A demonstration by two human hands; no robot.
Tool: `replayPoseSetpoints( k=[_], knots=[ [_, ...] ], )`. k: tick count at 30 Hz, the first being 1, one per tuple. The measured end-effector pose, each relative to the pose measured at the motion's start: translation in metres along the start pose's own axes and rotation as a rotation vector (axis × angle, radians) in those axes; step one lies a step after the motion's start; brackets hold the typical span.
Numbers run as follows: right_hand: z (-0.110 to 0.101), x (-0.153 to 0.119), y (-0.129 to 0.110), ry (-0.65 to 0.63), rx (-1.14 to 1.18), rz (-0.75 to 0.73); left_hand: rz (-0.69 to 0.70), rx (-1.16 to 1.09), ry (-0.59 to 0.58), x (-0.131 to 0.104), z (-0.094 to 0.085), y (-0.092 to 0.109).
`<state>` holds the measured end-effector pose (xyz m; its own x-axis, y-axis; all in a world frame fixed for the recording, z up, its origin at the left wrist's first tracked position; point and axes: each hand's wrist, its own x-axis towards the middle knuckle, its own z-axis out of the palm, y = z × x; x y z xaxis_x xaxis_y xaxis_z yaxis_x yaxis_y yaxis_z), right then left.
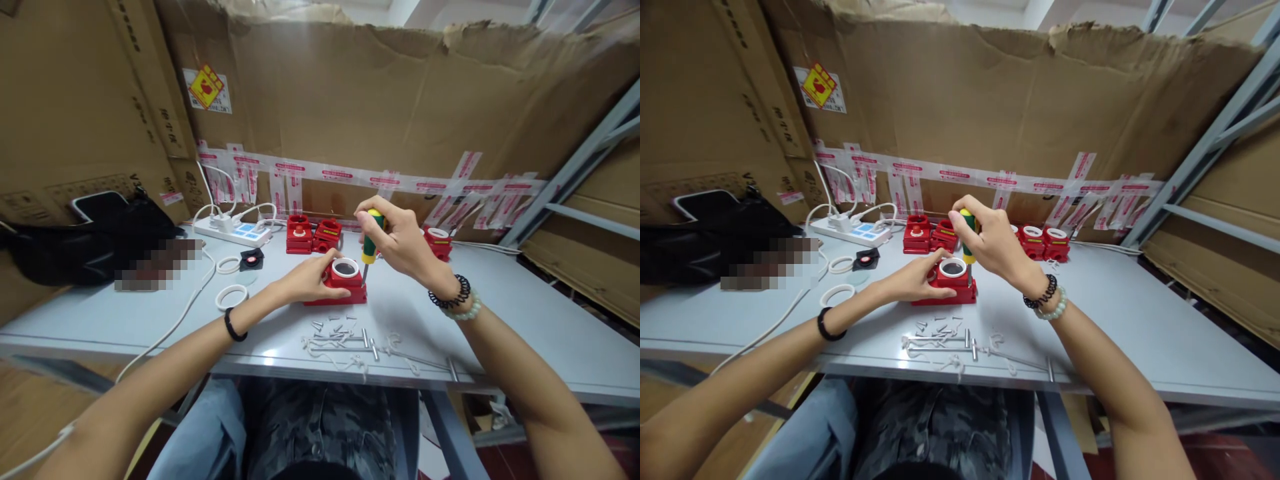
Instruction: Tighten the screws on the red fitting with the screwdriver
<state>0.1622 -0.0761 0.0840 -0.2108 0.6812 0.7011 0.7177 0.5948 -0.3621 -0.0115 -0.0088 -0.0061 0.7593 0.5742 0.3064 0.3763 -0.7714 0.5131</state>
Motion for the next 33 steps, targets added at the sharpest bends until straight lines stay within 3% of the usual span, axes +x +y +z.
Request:
replayPoseSetpoints(
  k=[4,9,11,16,21,28,33],
  knots=[
    [-0.001,-0.002,0.005,0.159,-0.175,0.07,-0.016,0.007,-0.005,0.0,-0.001,0.001],
    [-0.011,-0.005,0.006,-0.062,-0.012,0.066,-0.009,-0.012,-0.004,0.0,0.0,0.001],
    [-0.013,-0.005,0.006,-0.081,0.016,0.056,-0.009,-0.011,-0.003,0.0,0.0,0.001],
    [-0.001,-0.005,0.006,0.147,-0.087,0.034,-0.041,0.036,0.005,0.0,0.0,0.003],
    [0.005,-0.007,0.01,0.244,-0.122,0.063,-0.073,0.123,0.025,0.0,0.003,0.006],
    [0.001,-0.01,0.019,0.287,-0.096,0.099,-0.111,0.26,0.019,0.0,0.005,0.009],
    [0.002,-0.01,0.015,0.258,-0.084,0.022,-0.126,0.332,-0.012,0.002,0.005,0.012]
  ],
)
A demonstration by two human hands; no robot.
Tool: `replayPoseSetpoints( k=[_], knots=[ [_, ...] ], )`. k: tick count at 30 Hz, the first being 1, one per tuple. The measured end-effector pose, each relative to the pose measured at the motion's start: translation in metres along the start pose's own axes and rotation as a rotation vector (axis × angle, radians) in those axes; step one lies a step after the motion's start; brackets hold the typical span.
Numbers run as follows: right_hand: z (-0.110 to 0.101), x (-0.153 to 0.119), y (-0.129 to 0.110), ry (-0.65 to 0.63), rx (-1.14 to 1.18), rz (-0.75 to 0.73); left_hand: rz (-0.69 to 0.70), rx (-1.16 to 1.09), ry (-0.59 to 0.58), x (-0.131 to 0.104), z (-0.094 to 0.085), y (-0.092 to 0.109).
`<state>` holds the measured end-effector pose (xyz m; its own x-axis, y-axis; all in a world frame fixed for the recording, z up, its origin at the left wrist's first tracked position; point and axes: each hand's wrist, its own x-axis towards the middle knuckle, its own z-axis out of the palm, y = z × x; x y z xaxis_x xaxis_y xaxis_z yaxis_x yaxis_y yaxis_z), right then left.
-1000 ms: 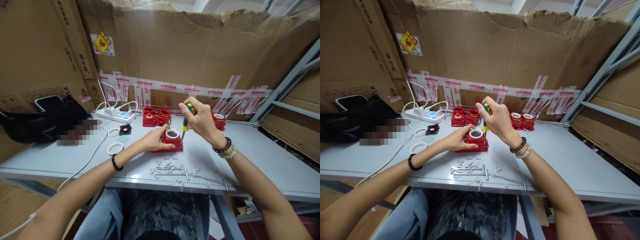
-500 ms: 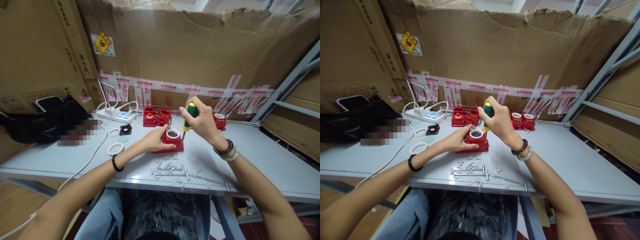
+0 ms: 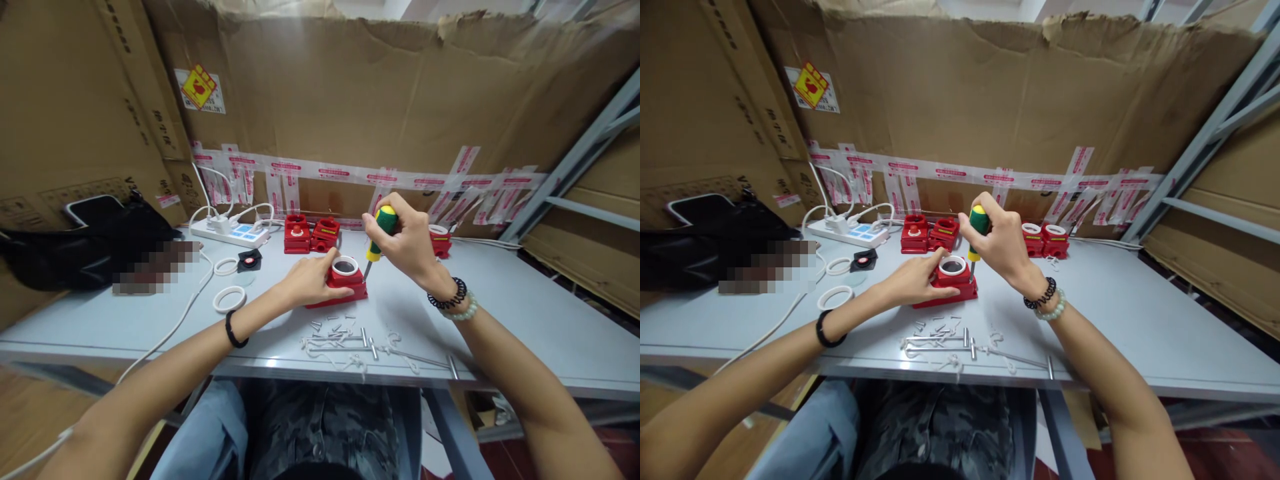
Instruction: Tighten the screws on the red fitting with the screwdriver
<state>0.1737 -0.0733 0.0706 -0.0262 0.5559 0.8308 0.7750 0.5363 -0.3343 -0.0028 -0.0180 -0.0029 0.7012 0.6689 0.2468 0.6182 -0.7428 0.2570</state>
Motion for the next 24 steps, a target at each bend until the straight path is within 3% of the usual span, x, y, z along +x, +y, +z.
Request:
replayPoseSetpoints(
  k=[8,16,24],
  knots=[
    [0.001,0.0,0.001,0.034,-0.011,0.041,0.033,-0.005,0.007,0.0,-0.001,0.0],
    [0.012,0.001,-0.016,-0.014,-0.145,-0.13,0.029,0.016,0.015,0.0,0.001,-0.001],
    [0.014,-0.001,-0.017,-0.022,-0.182,-0.244,0.046,0.055,0.01,0.0,0.0,0.0]
  ],
)
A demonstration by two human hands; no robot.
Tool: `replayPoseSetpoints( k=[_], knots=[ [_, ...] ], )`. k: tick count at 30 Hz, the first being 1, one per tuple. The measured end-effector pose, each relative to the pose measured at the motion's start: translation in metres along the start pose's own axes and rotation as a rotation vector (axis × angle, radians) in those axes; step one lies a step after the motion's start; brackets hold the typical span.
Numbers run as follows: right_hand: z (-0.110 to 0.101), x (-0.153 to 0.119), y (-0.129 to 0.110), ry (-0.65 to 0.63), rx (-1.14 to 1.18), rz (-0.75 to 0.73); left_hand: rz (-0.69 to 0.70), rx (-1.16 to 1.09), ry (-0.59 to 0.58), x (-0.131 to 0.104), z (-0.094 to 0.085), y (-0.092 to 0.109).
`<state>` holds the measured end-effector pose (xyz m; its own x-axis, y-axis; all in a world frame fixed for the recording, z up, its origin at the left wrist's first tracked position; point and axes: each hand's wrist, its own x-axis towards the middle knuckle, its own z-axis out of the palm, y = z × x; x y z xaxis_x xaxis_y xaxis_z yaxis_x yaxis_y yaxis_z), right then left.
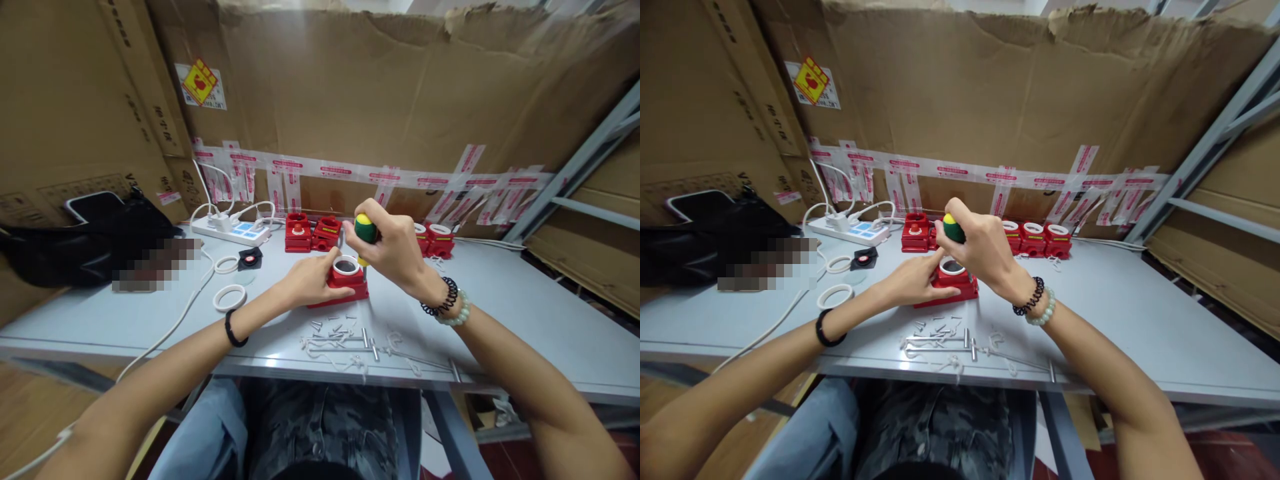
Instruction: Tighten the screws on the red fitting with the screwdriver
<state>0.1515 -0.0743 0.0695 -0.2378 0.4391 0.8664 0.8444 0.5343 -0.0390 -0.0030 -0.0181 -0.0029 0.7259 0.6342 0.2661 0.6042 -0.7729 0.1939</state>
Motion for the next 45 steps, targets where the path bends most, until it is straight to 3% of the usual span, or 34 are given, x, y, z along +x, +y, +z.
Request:
replayPoseSetpoints(
  k=[12,17,21,27,45],
  knots=[
    [-0.004,0.002,-0.001,-0.034,0.136,0.037,-0.006,-0.006,0.004,0.0,0.001,0.0],
    [-0.021,-0.005,0.018,0.153,0.171,0.196,-0.024,0.012,0.006,0.0,0.002,-0.001],
    [-0.02,-0.009,0.037,0.237,0.173,0.271,-0.037,0.008,-0.009,0.0,0.002,-0.001],
    [-0.009,-0.01,0.042,0.18,0.178,0.298,-0.045,0.031,-0.016,0.0,0.0,0.002],
    [-0.009,-0.008,0.039,0.164,0.154,0.309,-0.044,0.154,-0.05,0.002,-0.002,0.007]
  ],
)
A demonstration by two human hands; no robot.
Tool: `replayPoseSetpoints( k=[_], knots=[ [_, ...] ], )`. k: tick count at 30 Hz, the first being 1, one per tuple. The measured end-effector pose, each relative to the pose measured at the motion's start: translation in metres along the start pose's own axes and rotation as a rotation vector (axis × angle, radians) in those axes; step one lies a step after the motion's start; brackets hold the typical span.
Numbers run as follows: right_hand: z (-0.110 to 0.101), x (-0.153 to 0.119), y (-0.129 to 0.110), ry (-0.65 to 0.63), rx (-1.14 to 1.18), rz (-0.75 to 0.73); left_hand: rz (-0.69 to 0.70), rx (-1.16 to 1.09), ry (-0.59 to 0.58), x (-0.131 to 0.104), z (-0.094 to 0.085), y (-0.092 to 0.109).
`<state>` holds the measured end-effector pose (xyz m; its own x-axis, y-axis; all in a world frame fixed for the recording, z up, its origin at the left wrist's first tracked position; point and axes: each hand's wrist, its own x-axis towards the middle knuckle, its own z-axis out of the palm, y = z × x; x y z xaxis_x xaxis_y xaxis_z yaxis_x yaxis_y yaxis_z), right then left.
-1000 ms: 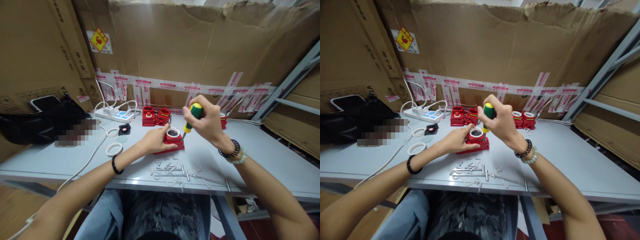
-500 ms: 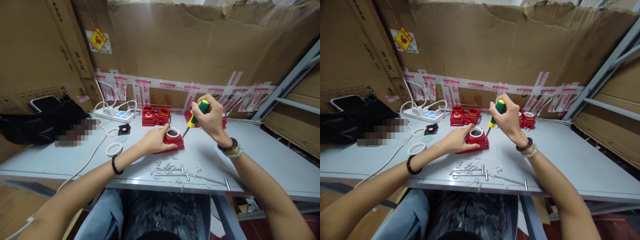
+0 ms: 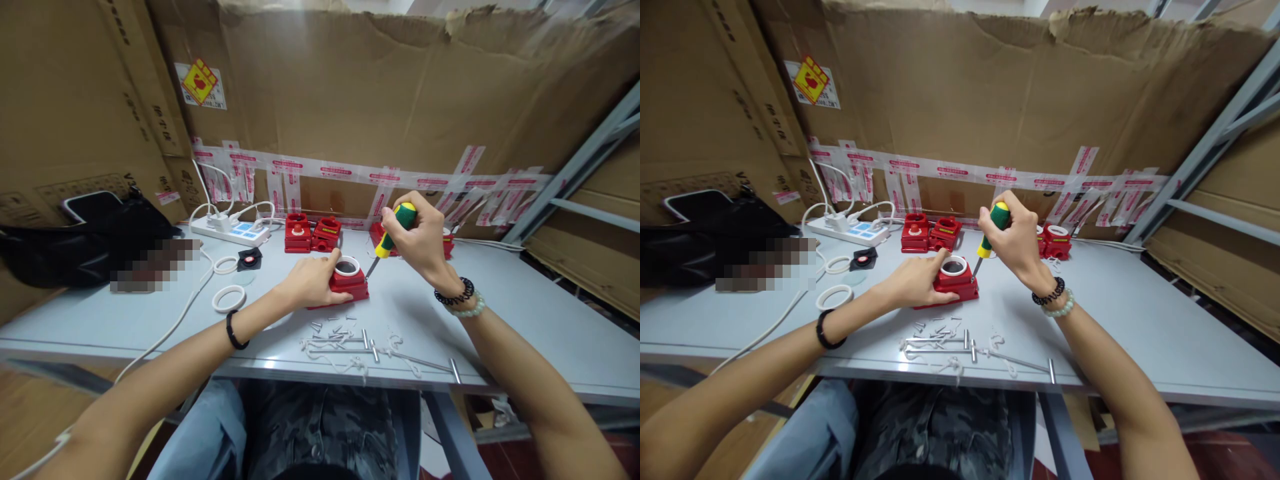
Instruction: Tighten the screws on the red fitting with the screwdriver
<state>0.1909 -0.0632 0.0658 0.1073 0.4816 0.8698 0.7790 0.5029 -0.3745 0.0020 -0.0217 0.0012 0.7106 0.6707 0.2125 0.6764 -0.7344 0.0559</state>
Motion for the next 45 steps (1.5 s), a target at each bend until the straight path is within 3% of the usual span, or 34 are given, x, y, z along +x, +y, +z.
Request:
replayPoseSetpoints(
  k=[14,41,45],
  knots=[
    [-0.001,-0.001,-0.006,-0.063,-0.005,-0.032,0.045,0.001,-0.014,0.0,-0.002,0.0],
    [0.006,0.002,0.003,0.035,-0.112,0.028,0.017,0.003,-0.03,0.0,-0.004,0.002],
    [0.003,0.001,-0.003,-0.027,-0.111,-0.021,0.008,0.005,-0.032,0.0,-0.004,0.003]
  ],
)
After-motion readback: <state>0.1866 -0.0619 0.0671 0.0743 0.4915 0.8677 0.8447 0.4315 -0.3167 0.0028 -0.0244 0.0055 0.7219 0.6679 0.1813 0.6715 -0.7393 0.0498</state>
